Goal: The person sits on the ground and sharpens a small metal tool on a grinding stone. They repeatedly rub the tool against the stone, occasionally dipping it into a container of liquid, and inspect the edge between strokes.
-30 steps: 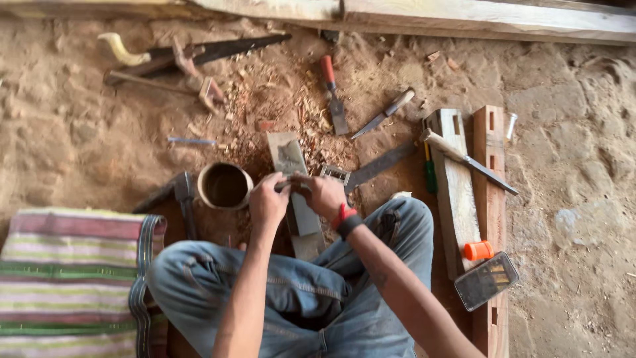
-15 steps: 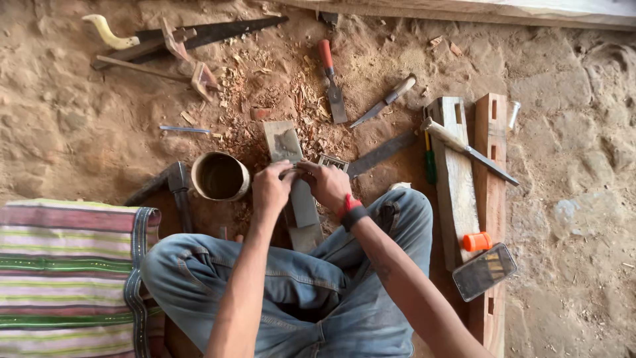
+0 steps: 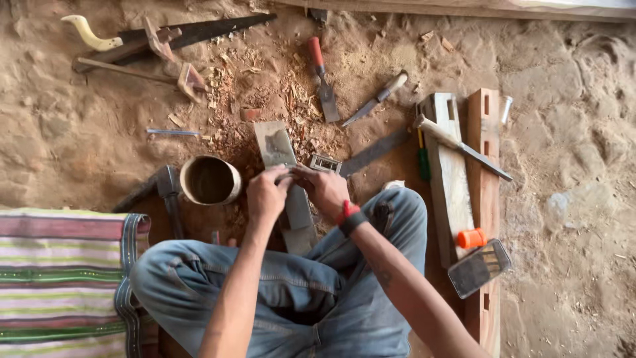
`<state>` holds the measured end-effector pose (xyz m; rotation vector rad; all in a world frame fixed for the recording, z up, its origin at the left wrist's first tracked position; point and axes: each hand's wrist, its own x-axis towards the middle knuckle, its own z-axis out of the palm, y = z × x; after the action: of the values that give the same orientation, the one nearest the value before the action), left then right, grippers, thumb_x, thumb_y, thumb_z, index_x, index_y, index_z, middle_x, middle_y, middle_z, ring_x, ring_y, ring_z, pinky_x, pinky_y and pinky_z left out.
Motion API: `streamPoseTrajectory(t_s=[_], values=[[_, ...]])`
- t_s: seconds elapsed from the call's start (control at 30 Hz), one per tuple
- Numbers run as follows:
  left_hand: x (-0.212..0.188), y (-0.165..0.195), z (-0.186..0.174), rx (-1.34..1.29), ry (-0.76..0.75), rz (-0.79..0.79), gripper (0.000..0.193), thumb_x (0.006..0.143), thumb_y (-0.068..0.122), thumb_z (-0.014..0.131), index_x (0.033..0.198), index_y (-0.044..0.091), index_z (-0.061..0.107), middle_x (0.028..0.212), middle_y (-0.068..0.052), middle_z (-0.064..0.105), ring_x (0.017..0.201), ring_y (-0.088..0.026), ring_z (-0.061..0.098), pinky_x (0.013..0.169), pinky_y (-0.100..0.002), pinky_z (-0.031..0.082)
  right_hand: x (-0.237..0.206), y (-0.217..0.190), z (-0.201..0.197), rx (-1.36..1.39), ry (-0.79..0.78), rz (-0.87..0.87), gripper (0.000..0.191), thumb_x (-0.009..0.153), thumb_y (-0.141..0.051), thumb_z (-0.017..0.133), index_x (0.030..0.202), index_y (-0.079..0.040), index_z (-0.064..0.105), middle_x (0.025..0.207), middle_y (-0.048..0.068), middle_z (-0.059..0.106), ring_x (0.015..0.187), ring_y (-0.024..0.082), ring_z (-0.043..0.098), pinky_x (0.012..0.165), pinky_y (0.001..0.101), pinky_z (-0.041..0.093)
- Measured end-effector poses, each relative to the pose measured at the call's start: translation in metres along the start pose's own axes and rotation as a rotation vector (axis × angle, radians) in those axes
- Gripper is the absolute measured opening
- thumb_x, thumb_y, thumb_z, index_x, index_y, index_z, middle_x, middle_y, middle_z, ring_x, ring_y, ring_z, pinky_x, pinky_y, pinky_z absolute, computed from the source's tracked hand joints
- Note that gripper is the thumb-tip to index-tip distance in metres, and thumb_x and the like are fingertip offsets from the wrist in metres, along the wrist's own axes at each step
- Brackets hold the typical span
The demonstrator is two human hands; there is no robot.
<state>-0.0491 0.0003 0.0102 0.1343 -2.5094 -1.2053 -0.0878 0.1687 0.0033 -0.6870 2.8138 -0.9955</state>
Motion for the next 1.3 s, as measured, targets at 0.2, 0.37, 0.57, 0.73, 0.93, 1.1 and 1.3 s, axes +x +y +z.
streamPoseTrajectory(t_s=[0.2,0.37,0.57,0.73,0.93,1.1,1.3], values=[[-0.079,0.014,-0.019,-0.033,-0.141,-0.088,0.022,0.086,0.009,0.078,0.106,0.002,0.077,0.113,-0.016,0.076,0.099,-0.031,0.076,0.087,-0.038,0.061,-0.083,-0.009,0.000,0.089,-0.073,-0.025,0.041,0.087,-0.022,0.069,0.128,-0.024,0.071,0.103,0.011,0.076,0.084,0.035,0.073,0.070,0.0457,0.059],[-0.065,0.015,-0.009,0.050,-0.038,0.015,0.031,0.082,0.007,0.076,0.113,-0.001,0.075,0.105,-0.015,0.077,0.098,-0.032,0.076,0.087,-0.043,0.059,-0.060,-0.007,0.002,0.039,0.049,-0.108,0.029,0.096,-0.027,0.067,0.125,-0.024,0.070,0.100,0.013,0.076,0.081,0.038,0.071,0.067,0.0484,0.057],[0.000,0.006,-0.004,-0.023,-0.031,-0.056,0.021,0.088,0.012,0.076,0.106,0.001,0.076,0.110,-0.019,0.075,0.100,-0.037,0.074,0.088,-0.043,0.059,0.005,0.000,-0.006,0.058,-0.010,-0.062,0.026,0.099,-0.028,0.064,0.123,-0.022,0.072,0.094,0.013,0.075,0.079,0.037,0.072,0.067,0.0472,0.058],[-0.088,0.020,-0.021,-0.063,-0.142,-0.097,0.026,0.088,0.012,0.074,0.109,-0.002,0.075,0.110,-0.022,0.074,0.101,-0.037,0.074,0.087,-0.043,0.059,-0.086,-0.011,-0.004,0.130,0.012,-0.176,0.030,0.099,-0.026,0.062,0.127,-0.022,0.071,0.123,0.013,0.073,0.099,0.035,0.073,0.077,0.0447,0.060],[-0.031,0.005,0.001,0.069,-0.064,-0.097,0.024,0.089,0.011,0.075,0.111,0.001,0.076,0.109,-0.021,0.075,0.102,-0.039,0.072,0.087,-0.045,0.058,-0.022,0.002,0.001,-0.166,-0.106,-0.010,0.030,0.094,-0.032,0.066,0.122,-0.028,0.074,0.098,0.011,0.076,0.082,0.036,0.072,0.069,0.0485,0.057],[-0.017,0.004,-0.008,0.025,-0.097,-0.124,0.022,0.090,0.011,0.075,0.110,0.002,0.076,0.112,-0.018,0.076,0.103,-0.034,0.075,0.089,-0.041,0.061,-0.008,-0.012,-0.012,-0.021,-0.036,-0.085,0.033,0.093,-0.025,0.063,0.125,-0.023,0.072,0.101,0.012,0.076,0.084,0.037,0.072,0.068,0.0474,0.058],[-0.105,0.017,-0.014,0.024,-0.055,-0.050,0.027,0.086,0.011,0.076,0.112,0.001,0.075,0.111,-0.019,0.076,0.101,-0.033,0.076,0.087,-0.041,0.061,-0.089,-0.025,-0.010,0.056,-0.098,-0.056,0.039,0.093,-0.023,0.062,0.132,-0.030,0.066,0.111,0.014,0.075,0.084,0.035,0.073,0.069,0.0465,0.060]])
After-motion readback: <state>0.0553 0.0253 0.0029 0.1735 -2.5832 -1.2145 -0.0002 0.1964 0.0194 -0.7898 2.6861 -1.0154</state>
